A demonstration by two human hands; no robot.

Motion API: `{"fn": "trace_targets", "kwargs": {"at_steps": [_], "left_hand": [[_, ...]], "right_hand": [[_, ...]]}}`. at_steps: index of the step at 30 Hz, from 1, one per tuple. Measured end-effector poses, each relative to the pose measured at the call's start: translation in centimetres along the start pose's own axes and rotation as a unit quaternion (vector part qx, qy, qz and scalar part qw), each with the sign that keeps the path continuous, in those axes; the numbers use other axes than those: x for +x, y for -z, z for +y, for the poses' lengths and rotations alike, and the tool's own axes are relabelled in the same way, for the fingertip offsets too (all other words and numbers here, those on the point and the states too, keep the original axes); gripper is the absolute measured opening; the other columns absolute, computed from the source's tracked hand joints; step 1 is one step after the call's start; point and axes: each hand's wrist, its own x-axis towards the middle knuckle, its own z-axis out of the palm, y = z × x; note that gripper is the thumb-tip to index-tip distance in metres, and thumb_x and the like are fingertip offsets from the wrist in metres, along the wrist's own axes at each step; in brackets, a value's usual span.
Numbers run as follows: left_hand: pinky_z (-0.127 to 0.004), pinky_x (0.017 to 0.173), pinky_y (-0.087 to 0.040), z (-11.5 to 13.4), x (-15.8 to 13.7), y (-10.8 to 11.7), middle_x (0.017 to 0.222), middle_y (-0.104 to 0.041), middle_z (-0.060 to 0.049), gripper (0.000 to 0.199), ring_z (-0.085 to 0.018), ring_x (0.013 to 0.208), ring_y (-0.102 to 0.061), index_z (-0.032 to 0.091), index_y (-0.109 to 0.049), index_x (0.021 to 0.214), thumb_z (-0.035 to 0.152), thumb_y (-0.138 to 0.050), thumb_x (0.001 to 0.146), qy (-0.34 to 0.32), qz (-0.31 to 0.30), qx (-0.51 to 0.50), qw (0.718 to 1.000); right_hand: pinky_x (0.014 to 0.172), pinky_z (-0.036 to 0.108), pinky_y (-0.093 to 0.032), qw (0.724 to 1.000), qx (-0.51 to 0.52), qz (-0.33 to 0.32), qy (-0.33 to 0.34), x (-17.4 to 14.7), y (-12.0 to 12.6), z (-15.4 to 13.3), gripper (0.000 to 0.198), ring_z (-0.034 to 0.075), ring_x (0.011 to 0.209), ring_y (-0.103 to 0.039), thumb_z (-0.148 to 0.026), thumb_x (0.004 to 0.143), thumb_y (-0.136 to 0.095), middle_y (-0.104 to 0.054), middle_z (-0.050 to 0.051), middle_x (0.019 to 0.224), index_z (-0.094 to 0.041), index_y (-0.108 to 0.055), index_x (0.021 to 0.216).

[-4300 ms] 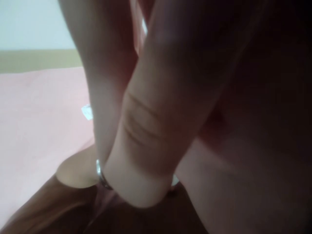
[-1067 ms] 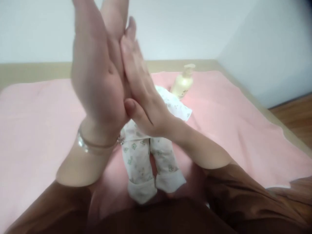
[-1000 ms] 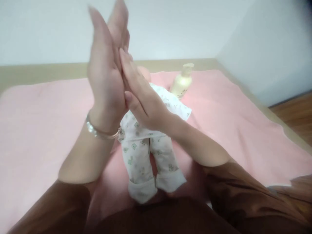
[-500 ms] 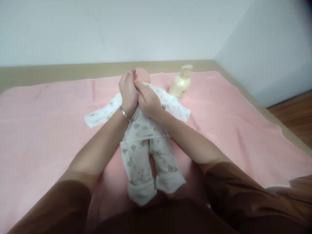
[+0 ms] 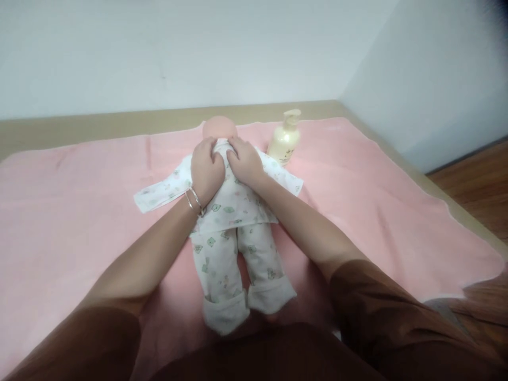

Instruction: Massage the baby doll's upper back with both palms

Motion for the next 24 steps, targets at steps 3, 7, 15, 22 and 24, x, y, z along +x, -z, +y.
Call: {"fn": "trace_targets", "kwargs": {"at_steps": [3,7,15,22,24], "left_hand": [[-0.045,0.119,-0.050,-0.5,-0.6,0.8,0.129,-0.071,-0.006,0.040,-0.026,0.125,-0.064,0.023,-0.069,0.120,0.021,-0.053,0.084,0.010,-0.011,-0.002,1.000],[-0.046,0.118,-0.050,-1.5,-1.1,1.5,0.130,-0.072,-0.004,0.038,-0.025,0.124,-0.064,0.025,-0.070,0.120,0.028,-0.052,0.087,0.006,-0.029,-0.007,1.000],[-0.041,0.121,-0.047,-3.2,-1.6,2.1,0.136,-0.070,-0.007,0.042,-0.023,0.131,-0.062,0.022,-0.070,0.126,0.033,-0.050,0.090,-0.021,-0.029,-0.036,0.999],[-0.039,0.121,-0.048,-3.4,-1.5,2.0,0.136,-0.070,-0.002,0.045,-0.020,0.129,-0.063,0.025,-0.071,0.123,0.023,-0.042,0.088,-0.008,-0.028,-0.041,0.999],[-0.039,0.120,-0.048,-3.3,-1.4,2.0,0.135,-0.071,-0.003,0.044,-0.021,0.129,-0.063,0.025,-0.070,0.124,0.025,-0.043,0.089,-0.010,-0.024,-0.036,0.999]], "right_hand": [[0.117,0.043,-0.043,1.000,-0.008,0.000,-0.004,-0.2,0.1,-0.2,0.041,0.027,0.128,-0.059,-0.025,0.100,-0.035,-0.066,0.012,0.137,-0.013,-0.062,0.128],[0.118,0.042,-0.043,1.000,-0.004,0.001,-0.009,-0.4,0.5,-0.4,0.042,0.026,0.128,-0.060,-0.023,0.099,-0.034,-0.067,0.010,0.136,-0.014,-0.064,0.126],[0.129,0.060,-0.025,0.995,-0.101,-0.020,-0.021,-4.3,0.7,-5.5,0.055,0.039,0.153,-0.036,-0.024,0.099,-0.040,-0.042,0.023,0.160,-0.002,-0.048,0.149],[0.133,0.060,-0.022,0.988,-0.081,-0.089,0.099,-4.7,1.2,-6.0,0.050,0.034,0.157,-0.033,-0.020,0.099,-0.038,-0.043,0.014,0.163,-0.009,-0.055,0.145],[0.132,0.062,-0.022,0.987,-0.058,-0.111,0.100,-3.2,1.5,-4.5,0.049,0.033,0.157,-0.032,-0.022,0.100,-0.038,-0.041,0.009,0.165,-0.016,-0.057,0.145]]}}
